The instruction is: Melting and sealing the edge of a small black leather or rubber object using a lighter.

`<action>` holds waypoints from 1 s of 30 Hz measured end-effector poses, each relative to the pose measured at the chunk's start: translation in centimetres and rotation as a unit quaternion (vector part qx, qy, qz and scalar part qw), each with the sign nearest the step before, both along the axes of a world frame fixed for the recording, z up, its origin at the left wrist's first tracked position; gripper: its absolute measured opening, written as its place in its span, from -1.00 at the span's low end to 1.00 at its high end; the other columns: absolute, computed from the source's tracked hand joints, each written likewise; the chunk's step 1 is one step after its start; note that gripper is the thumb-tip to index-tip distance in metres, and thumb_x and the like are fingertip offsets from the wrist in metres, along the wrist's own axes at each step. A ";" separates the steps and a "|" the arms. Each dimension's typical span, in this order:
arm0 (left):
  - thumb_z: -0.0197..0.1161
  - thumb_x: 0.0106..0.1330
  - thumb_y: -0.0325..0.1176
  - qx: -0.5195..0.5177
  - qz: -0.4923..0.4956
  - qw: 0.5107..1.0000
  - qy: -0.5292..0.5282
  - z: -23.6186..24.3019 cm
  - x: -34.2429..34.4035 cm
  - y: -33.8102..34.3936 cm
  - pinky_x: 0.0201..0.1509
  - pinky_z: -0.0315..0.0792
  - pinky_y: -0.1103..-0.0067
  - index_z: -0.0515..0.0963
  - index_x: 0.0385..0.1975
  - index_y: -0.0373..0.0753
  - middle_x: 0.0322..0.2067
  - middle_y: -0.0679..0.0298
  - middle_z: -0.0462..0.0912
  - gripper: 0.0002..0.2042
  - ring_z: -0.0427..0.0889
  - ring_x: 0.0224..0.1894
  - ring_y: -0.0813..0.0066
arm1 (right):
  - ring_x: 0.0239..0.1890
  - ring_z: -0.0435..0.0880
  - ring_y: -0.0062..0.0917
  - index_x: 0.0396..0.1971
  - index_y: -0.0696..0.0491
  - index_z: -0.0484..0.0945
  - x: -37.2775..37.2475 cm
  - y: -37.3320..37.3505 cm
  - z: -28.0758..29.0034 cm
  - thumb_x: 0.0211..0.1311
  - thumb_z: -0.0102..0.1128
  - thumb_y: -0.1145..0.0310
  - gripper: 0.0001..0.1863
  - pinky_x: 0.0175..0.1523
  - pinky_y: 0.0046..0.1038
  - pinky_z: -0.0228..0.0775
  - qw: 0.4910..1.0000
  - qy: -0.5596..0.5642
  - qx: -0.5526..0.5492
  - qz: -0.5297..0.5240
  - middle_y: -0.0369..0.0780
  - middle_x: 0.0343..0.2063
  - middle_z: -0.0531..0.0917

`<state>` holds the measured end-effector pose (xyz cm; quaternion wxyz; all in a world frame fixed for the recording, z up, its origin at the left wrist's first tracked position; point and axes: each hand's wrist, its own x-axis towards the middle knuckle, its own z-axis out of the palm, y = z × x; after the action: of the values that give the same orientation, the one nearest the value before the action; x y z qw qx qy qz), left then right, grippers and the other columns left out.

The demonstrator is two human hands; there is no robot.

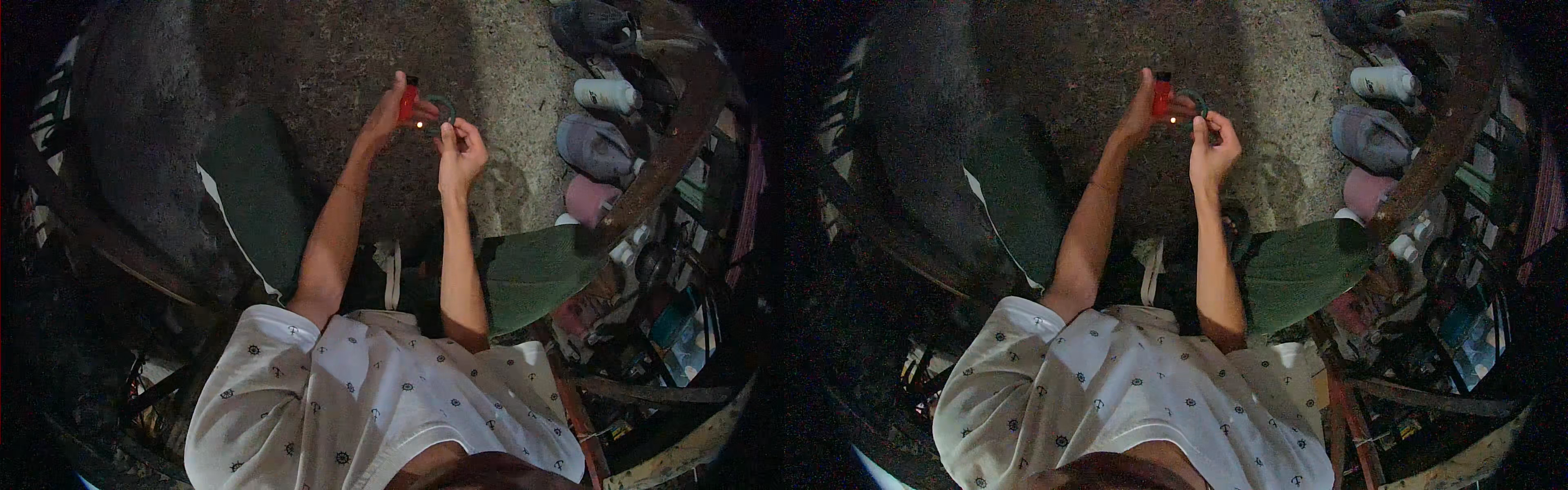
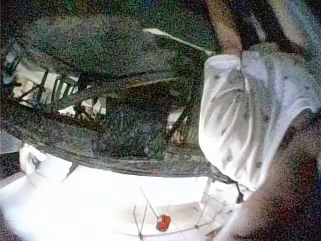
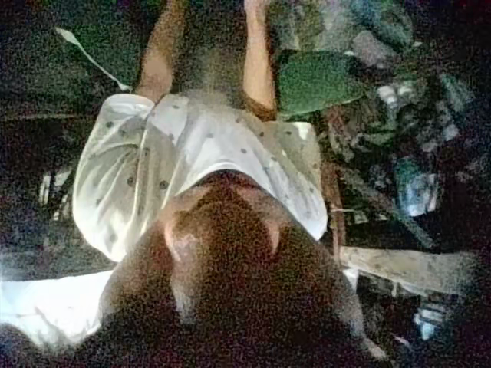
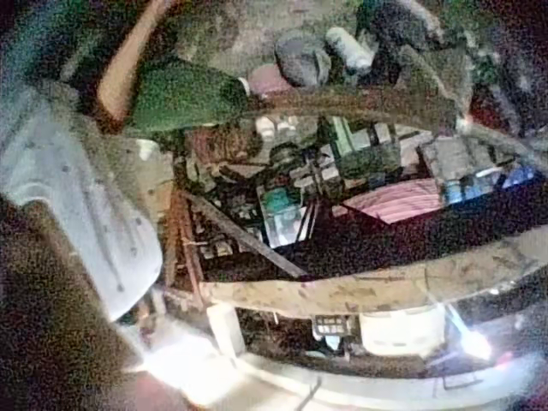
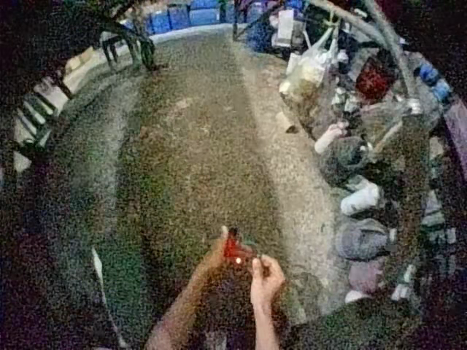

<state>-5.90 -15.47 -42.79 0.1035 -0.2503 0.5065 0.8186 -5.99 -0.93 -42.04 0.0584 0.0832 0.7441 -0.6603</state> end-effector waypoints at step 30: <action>-0.27 0.27 0.26 -0.187 -0.022 0.978 0.092 -1.7 0.4 0.0 -0.21 0.35 0.46 0.50 -0.34 -0.30 -0.37 0.19 0.60 -0.34 0.53 -0.28 0.38 | -0.38 0.54 -0.57 -0.31 0.25 0.53 0.1 -0.2 0.5 0.06 0.26 0.36 -0.72 -0.22 -0.51 0.37 0.998 -0.026 0.057 -0.006 -0.22 -0.46 0.58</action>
<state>-5.54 -15.52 -44.48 0.0261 -0.1778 0.6638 0.7260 -5.84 -1.14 -41.54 0.0689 0.1076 0.7782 -0.6149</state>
